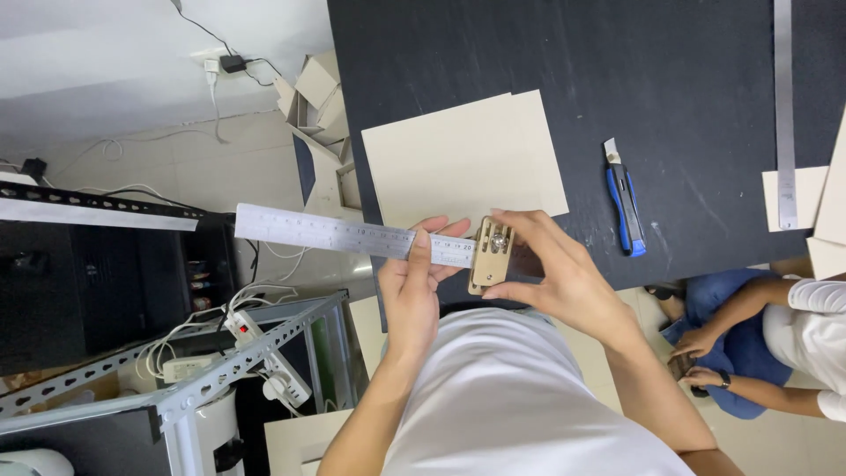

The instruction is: Measuring and cutting pieces of cardboard using a ruler and a utility knife on a workbench.

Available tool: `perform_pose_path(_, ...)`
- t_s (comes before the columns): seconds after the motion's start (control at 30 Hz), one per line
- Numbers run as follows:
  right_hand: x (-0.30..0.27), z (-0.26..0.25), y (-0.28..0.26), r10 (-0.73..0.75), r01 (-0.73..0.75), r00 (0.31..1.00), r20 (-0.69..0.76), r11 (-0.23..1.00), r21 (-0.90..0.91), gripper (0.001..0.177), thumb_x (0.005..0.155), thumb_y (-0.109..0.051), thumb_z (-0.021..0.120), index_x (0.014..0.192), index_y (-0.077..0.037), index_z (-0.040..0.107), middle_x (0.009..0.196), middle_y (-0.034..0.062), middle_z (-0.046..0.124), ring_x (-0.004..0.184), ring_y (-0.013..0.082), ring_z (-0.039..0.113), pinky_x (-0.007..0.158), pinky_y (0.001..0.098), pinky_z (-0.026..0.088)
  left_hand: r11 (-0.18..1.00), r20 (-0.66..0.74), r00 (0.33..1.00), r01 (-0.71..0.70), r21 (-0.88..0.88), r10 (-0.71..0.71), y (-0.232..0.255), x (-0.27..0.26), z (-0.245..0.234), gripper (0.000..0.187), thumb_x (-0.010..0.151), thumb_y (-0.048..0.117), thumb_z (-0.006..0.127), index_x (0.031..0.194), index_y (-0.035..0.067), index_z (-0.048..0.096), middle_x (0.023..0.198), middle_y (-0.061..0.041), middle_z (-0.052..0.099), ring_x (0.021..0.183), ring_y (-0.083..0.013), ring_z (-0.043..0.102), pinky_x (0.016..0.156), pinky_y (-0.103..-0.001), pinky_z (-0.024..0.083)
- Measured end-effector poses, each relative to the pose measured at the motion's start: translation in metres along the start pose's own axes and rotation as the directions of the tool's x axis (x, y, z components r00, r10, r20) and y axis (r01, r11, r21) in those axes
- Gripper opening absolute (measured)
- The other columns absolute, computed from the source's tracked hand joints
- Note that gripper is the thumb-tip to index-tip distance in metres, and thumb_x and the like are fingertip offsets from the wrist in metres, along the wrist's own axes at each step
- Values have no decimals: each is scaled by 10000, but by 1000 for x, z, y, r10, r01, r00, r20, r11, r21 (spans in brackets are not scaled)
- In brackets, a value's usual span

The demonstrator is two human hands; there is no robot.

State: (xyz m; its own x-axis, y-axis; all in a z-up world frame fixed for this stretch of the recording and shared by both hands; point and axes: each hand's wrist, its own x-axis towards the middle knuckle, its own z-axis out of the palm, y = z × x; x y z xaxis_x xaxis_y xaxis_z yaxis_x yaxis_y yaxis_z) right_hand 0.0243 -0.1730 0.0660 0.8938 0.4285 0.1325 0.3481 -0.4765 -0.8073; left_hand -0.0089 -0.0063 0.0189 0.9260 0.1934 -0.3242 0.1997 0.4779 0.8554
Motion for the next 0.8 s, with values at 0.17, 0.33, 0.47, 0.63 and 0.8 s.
perform_pose_path(0.17, -5, 4, 16, -85, 85, 992, -95, 996, -7, 816, 550, -119, 949, 1285, 25, 623, 1124, 229, 711, 993, 430, 708, 819, 523, 582, 998, 11, 998, -65, 20, 65, 3, -11, 8, 415, 1058, 286, 394, 1233, -23, 610, 1204, -258, 706, 1119, -277, 672, 895, -373, 599)
perform_pose_path(0.33, -6, 3, 20, -170, 169, 975, -145, 985, -17, 765, 534, -123, 962, 1222, 31, 665, 1098, 234, 736, 972, 418, 722, 803, 507, 591, 996, 13, 997, -82, -32, 83, -2, -13, 8, 431, 1058, 297, 389, 1254, -27, 596, 1216, -267, 697, 1137, -280, 668, 908, -374, 595)
perform_pose_path(0.47, -7, 1, 23, -200, 199, 967, -157, 980, -21, 728, 540, -113, 962, 1195, 41, 682, 1091, 248, 736, 968, 423, 726, 805, 505, 591, 993, 33, 996, -75, -96, 79, -1, -12, 9, 453, 1054, 321, 382, 1241, -42, 579, 1216, -299, 681, 1044, -318, 695, 834, -400, 613)
perform_pose_path(0.63, -8, -2, 23, -219, 216, 963, -160, 976, -37, 735, 550, -125, 963, 1207, 45, 680, 1098, 253, 732, 964, 422, 727, 796, 495, 592, 986, 48, 995, -85, -140, 93, -2, -12, 11, 461, 1061, 309, 359, 1245, -66, 554, 1212, -334, 662, 1008, -351, 689, 807, -422, 617)
perform_pose_path(0.8, -10, -3, 22, -212, 208, 961, -178, 977, -42, 699, 536, -115, 967, 1168, 36, 707, 1060, 255, 739, 923, 418, 731, 779, 482, 593, 985, 60, 993, -92, -146, 101, -5, -12, 10, 477, 1065, 311, 338, 1249, -84, 533, 1217, -351, 650, 996, -371, 680, 801, -453, 610)
